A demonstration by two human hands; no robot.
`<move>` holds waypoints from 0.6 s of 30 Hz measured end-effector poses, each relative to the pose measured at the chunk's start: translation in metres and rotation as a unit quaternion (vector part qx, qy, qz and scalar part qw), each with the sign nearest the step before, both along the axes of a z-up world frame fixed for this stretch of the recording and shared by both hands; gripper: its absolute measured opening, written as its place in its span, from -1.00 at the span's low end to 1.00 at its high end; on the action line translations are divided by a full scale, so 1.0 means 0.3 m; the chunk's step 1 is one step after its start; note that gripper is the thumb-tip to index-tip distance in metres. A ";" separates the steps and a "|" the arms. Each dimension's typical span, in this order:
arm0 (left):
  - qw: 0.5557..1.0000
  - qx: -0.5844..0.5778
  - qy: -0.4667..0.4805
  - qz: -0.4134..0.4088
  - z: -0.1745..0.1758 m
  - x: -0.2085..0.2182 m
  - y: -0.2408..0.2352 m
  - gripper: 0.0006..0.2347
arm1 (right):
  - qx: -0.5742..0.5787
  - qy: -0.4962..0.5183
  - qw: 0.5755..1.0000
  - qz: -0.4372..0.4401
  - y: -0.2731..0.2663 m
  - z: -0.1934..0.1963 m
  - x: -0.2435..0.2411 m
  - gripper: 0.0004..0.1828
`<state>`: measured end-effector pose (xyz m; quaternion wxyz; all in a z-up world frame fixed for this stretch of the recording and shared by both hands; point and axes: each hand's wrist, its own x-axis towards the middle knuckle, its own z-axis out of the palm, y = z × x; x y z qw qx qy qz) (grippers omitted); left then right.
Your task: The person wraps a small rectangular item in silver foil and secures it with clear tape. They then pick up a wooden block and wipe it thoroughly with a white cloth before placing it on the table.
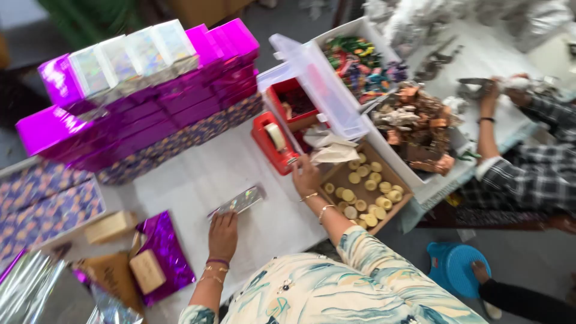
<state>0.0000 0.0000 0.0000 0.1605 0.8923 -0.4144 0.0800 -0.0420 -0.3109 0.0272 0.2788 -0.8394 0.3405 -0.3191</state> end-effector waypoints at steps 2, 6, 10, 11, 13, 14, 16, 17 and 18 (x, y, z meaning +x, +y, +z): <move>1.000 -0.001 -0.005 -0.012 0.011 0.007 -0.003 -0.71 | 0.015 0.006 1.000 -0.021 -0.003 -0.014 0.006 -0.80; 1.000 -0.018 -0.017 -0.004 -0.019 0.006 -0.013 -0.74 | 0.177 -0.048 0.983 -0.027 -0.014 -0.031 0.021 -0.82; 1.000 -0.017 -0.003 0.009 -0.009 0.011 -0.021 -0.74 | 0.019 0.086 0.996 0.007 -0.026 0.011 0.007 -0.87; 1.000 -0.012 0.001 0.001 -0.012 0.007 -0.011 -0.73 | -0.002 0.039 0.999 0.019 -0.032 -0.031 0.004 -0.89; 1.000 0.004 0.017 0.011 0.005 -0.004 0.014 -0.72 | -0.009 0.003 0.999 0.048 -0.039 -0.150 -0.009 -0.90; 1.000 -0.007 0.020 0.001 0.029 -0.011 0.023 -0.71 | 0.099 -0.032 0.994 0.035 -0.043 -0.220 -0.024 -0.89; 1.000 -0.020 0.022 -0.003 0.045 -0.003 0.027 -0.70 | 0.205 -0.061 0.977 0.023 -0.040 -0.361 -0.065 -0.88; 0.999 -0.038 0.014 -0.006 0.040 0.002 0.021 -0.71 | 0.347 -0.100 0.932 0.038 -0.038 -0.427 -0.100 -0.86; 0.998 -0.056 0.005 -0.009 0.032 0.010 0.014 -0.72 | 0.482 -0.136 0.864 0.051 -0.038 -0.496 -0.133 -0.79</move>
